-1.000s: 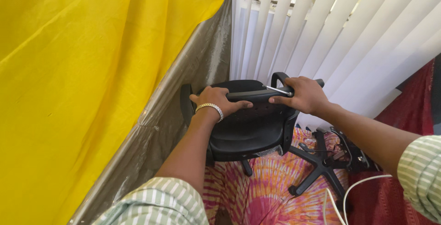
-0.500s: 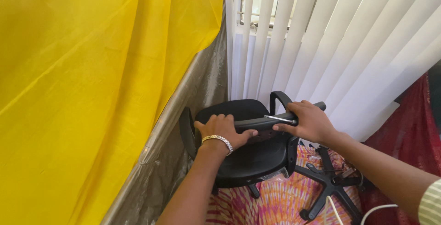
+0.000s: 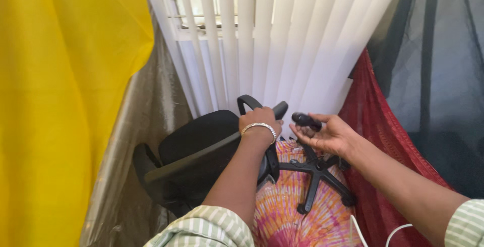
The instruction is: The person assembles a black office chair by attaching the armrests to the seat using a screwdriver. They repeatedly tighten screws on both sides of the chair while sitting on the floor.
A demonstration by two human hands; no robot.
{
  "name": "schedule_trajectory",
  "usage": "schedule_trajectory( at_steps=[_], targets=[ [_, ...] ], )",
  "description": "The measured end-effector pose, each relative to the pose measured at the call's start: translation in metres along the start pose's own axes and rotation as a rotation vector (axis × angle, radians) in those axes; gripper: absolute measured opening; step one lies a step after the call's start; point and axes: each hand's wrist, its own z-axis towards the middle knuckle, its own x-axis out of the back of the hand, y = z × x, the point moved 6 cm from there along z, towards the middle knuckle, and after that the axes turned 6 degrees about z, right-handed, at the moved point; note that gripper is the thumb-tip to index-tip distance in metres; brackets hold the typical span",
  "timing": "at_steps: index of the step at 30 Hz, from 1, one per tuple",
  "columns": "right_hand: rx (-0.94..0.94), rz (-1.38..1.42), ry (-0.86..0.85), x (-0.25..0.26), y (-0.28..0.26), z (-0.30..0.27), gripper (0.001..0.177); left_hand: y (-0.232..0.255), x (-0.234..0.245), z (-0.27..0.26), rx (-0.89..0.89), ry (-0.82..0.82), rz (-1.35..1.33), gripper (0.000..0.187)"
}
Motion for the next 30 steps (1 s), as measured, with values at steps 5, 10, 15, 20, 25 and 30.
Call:
schedule_trajectory(
  at_steps=[5, 10, 15, 20, 25, 30],
  targets=[
    [-0.208, -0.326, -0.35, 0.022, 0.011, -0.014, 0.026, -0.001, -0.003, -0.011, 0.075, 0.104, 0.023, 0.043],
    [-0.095, -0.446, -0.181, 0.042, 0.012, -0.022, 0.027, 0.001, 0.004, -0.025, 0.092, 0.121, 0.084, 0.05],
    [-0.353, -0.352, -0.259, 0.042, 0.019, -0.025, 0.017, -0.048, 0.039, -0.061, 0.185, 0.119, 0.034, 0.072],
    [-0.351, -0.497, -0.351, 0.047, 0.024, -0.011, 0.024, -0.101, 0.038, -0.112, 0.513, 0.022, 0.144, 0.095],
    [-0.201, -0.47, -0.419, 0.048, 0.041, -0.015, 0.039, -0.061, 0.014, -0.1, 0.575, 0.074, 0.116, 0.091],
    [-0.224, -0.561, -0.41, 0.051, 0.055, -0.024, 0.035, -0.046, 0.031, -0.108, 0.41, 0.33, -0.405, 0.071]
  ],
)
